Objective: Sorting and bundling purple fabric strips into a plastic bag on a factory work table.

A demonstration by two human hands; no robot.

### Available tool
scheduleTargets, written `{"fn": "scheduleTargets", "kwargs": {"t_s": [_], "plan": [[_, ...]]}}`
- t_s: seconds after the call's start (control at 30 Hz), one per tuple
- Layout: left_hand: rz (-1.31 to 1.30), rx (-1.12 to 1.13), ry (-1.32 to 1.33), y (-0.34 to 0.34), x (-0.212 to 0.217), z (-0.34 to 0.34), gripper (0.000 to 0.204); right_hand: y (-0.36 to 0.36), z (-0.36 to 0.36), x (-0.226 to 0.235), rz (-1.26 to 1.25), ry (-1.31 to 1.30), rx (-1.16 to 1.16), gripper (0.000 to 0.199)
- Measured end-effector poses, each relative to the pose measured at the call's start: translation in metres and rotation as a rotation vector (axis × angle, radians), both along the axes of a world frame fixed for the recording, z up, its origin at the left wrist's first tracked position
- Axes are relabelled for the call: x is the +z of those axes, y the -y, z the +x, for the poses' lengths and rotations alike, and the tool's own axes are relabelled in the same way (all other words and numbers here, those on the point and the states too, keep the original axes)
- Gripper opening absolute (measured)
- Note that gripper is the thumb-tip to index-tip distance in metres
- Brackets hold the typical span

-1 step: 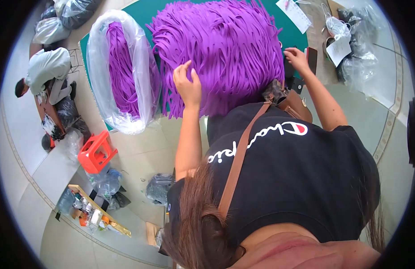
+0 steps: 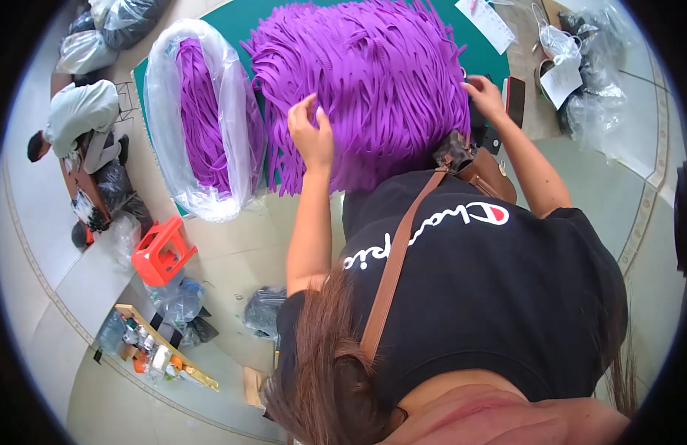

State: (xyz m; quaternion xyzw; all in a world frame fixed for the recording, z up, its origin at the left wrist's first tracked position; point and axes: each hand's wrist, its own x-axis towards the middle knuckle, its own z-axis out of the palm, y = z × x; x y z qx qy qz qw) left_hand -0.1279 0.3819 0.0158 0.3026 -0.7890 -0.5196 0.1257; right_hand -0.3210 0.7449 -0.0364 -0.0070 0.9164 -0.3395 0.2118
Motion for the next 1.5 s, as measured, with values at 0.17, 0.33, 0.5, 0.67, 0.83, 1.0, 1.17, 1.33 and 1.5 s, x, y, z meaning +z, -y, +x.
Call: {"fn": "scheduleTargets", "kwargs": {"t_s": [0.17, 0.33, 0.5, 0.67, 0.83, 1.0, 1.17, 1.33, 1.5], "plan": [[-0.526, -0.135, -0.028, -0.060, 0.002, -0.050, 0.050, 0.114, 0.028, 0.024, 0.116, -0.496, 0.243, 0.091], [-0.659, -0.328, 0.019, -0.106, -0.026, -0.059, 0.049, 0.184, 0.007, 0.006, 0.111, -0.594, 0.251, 0.075], [-0.662, -0.365, 0.014, -0.099, -0.027, -0.064, 0.042, 0.222, -0.026, 0.011, 0.134, -0.488, 0.267, 0.062], [-0.578, -0.192, -0.013, -0.079, -0.022, -0.102, 0.024, 0.240, -0.036, 0.011, 0.242, -0.306, 0.206, 0.067], [-0.772, -0.451, -0.034, -0.043, -0.048, -0.122, 0.024, 0.221, -0.040, -0.010, 0.186, -0.302, 0.251, 0.063], [-0.785, -0.492, 0.169, -0.048, -0.054, -0.128, 0.042, 0.201, -0.047, -0.029, 0.137, -0.347, 0.065, 0.056], [-0.610, -0.354, 0.310, -0.043, -0.058, -0.137, 0.052, 0.194, -0.058, -0.040, 0.015, -0.329, -0.002, 0.060], [-0.660, -0.220, 0.298, -0.045, -0.062, -0.139, 0.072, 0.191, -0.057, -0.051, -0.165, -0.392, -0.155, 0.063], [-0.818, -0.283, 0.241, -0.063, -0.038, -0.144, 0.058, 0.194, -0.052, -0.045, -0.146, -0.433, -0.211, 0.065]]}}
